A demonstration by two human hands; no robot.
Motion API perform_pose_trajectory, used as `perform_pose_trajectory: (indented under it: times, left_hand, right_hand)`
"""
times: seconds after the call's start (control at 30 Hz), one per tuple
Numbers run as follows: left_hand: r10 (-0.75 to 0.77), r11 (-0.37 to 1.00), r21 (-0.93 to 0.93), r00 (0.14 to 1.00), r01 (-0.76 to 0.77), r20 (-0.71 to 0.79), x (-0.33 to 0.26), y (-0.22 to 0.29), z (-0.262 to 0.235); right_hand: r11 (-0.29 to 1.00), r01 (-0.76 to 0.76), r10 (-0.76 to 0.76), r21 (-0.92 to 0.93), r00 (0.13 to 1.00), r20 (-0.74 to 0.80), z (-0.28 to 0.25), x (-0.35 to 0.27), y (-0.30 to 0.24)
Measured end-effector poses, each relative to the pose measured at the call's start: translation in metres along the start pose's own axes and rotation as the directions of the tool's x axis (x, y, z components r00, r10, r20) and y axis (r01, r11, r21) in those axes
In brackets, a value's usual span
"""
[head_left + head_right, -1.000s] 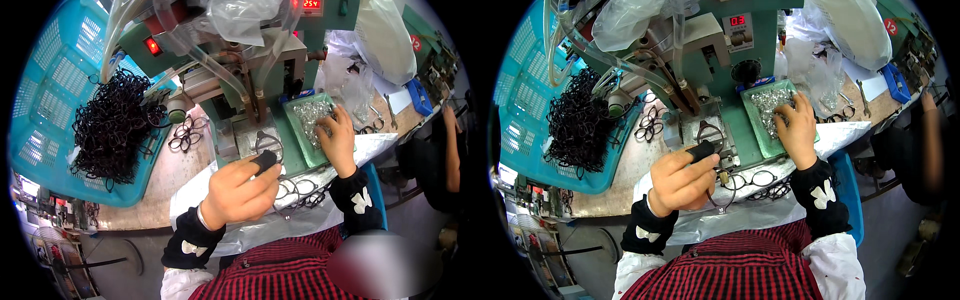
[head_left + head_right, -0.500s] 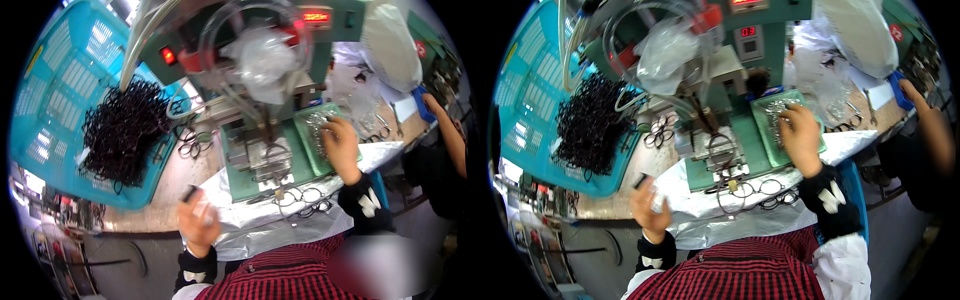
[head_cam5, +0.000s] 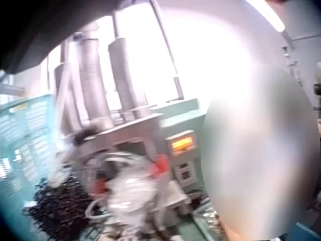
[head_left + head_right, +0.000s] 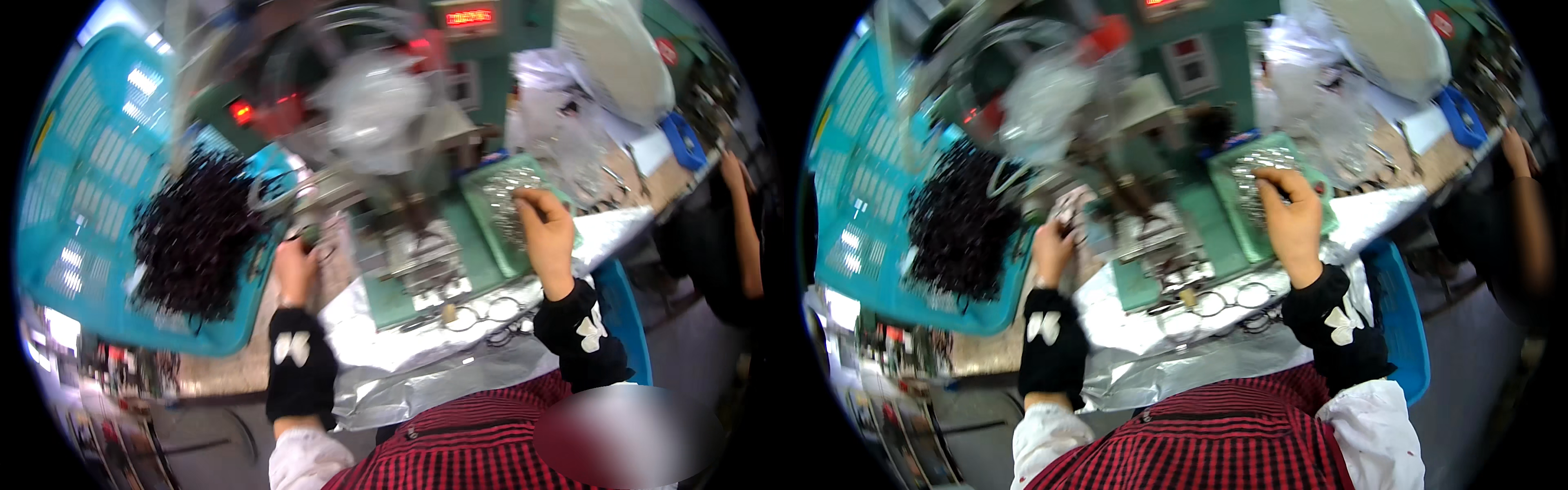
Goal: The person assembles eyeglasses by inserting small metal components into the frame using a press machine. They repeatedly pick up frames, place them in the machine, add components, and operate the press to secure the parts.
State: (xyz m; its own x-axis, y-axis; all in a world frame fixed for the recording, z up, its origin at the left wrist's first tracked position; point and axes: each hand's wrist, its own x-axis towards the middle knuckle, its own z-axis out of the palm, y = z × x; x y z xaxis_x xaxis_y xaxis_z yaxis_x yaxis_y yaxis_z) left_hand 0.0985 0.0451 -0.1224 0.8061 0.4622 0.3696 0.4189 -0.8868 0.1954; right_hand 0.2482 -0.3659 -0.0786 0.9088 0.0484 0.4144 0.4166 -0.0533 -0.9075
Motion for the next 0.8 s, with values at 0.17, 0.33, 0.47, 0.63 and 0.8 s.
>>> perform_pose_trajectory:
  times: [0.17,0.33,0.47,0.63,0.8]
  left_hand:
    - [0.190,0.979,-0.090,0.975,-0.181,0.118,-0.049,0.011,-0.040]
    - [-0.116,0.851,-0.524,0.984,0.028,-0.136,-0.065,0.002,-0.052]
    - [-0.196,0.858,-0.512,0.950,0.046,-0.244,-0.051,0.038,-0.049]
    - [-0.340,0.453,-0.875,0.941,0.169,0.006,-0.080,0.076,-0.048]
    - [-0.387,0.201,-0.977,0.922,0.077,-0.007,-0.090,0.096,-0.071]
  right_hand:
    - [0.966,-0.009,-0.009,-0.260,0.998,-0.067,-0.070,-0.031,-0.016]
    - [0.991,0.078,-0.071,-0.106,0.995,0.070,-0.054,-0.028,-0.039]
    - [0.945,0.326,-0.325,0.037,0.916,0.236,0.002,-0.001,-0.075]
    - [0.967,0.214,-0.245,0.140,0.935,0.258,0.052,0.005,-0.079]
    - [0.940,-0.105,0.011,0.326,0.961,0.278,0.058,-0.012,-0.080]
